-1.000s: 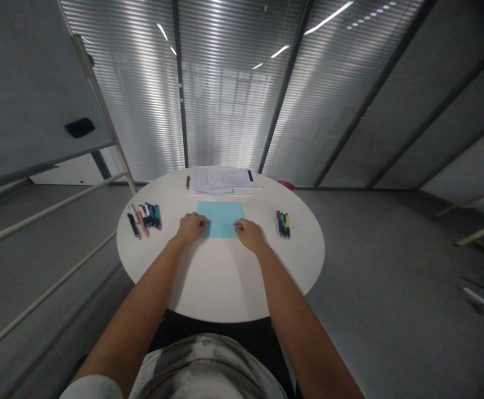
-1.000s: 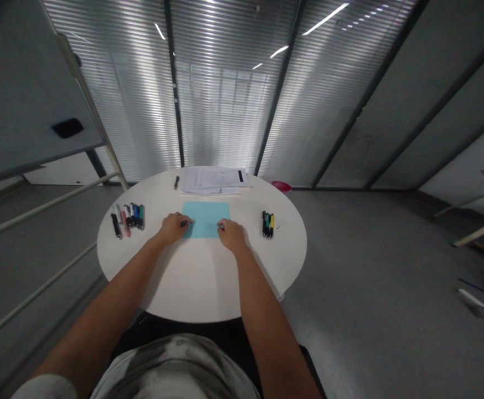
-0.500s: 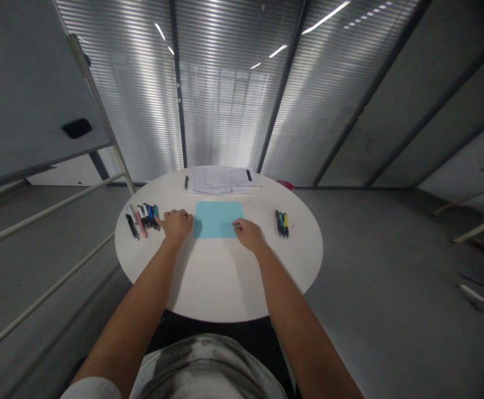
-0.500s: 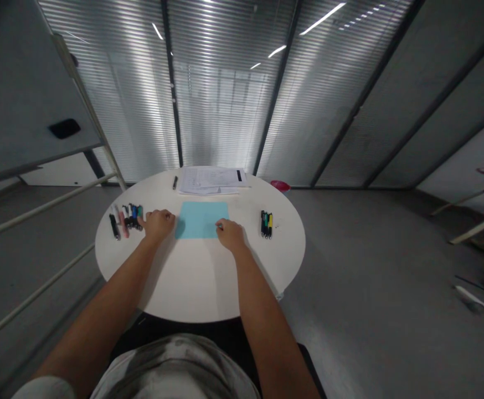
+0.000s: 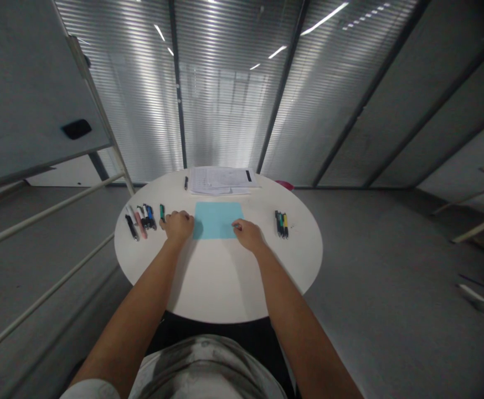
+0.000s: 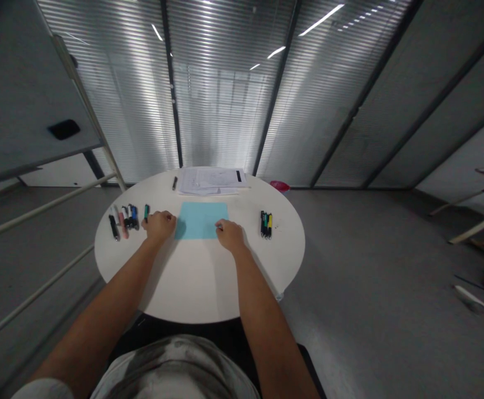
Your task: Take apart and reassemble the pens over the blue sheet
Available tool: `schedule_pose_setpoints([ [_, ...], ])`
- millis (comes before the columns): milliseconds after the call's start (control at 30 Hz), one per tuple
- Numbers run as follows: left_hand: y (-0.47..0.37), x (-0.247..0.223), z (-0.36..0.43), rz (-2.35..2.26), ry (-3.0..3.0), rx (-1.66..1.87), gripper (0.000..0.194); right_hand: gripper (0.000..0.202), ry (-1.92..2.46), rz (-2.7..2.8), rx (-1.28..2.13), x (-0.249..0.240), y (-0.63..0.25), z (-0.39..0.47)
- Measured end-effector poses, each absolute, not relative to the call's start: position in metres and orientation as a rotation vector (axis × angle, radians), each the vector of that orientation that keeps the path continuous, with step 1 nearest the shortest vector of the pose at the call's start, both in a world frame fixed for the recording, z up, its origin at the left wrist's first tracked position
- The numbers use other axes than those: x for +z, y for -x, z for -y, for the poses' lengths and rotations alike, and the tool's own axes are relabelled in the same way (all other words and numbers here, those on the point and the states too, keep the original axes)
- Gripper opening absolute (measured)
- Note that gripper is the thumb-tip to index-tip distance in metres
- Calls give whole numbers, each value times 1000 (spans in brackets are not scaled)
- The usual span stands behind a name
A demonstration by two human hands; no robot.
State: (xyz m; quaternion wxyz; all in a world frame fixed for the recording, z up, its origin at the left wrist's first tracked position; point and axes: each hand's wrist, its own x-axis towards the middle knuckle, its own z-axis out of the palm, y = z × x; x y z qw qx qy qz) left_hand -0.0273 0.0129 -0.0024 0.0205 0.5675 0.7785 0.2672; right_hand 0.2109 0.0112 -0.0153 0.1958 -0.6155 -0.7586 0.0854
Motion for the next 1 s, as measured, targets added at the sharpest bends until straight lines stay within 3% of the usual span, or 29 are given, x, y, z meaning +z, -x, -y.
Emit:
schedule_pose_setpoints([
  [433, 35, -13, -18, -2352, -1863, 831, 28, 26, 1743, 2121, 268, -11, -210, -9],
  [700, 39, -22, -24, -2227, -1849, 1134, 31, 26, 1723, 2130, 271, -12, -211, -9],
  [867, 36, -20, -33, -1985, -1697, 1432, 33, 25, 1698, 2113, 256, -14, -211, -10],
  [1000, 26, -15, -37, -1279, -1117, 1649, 14, 24, 1695, 2069, 288, -15, -211, -11],
])
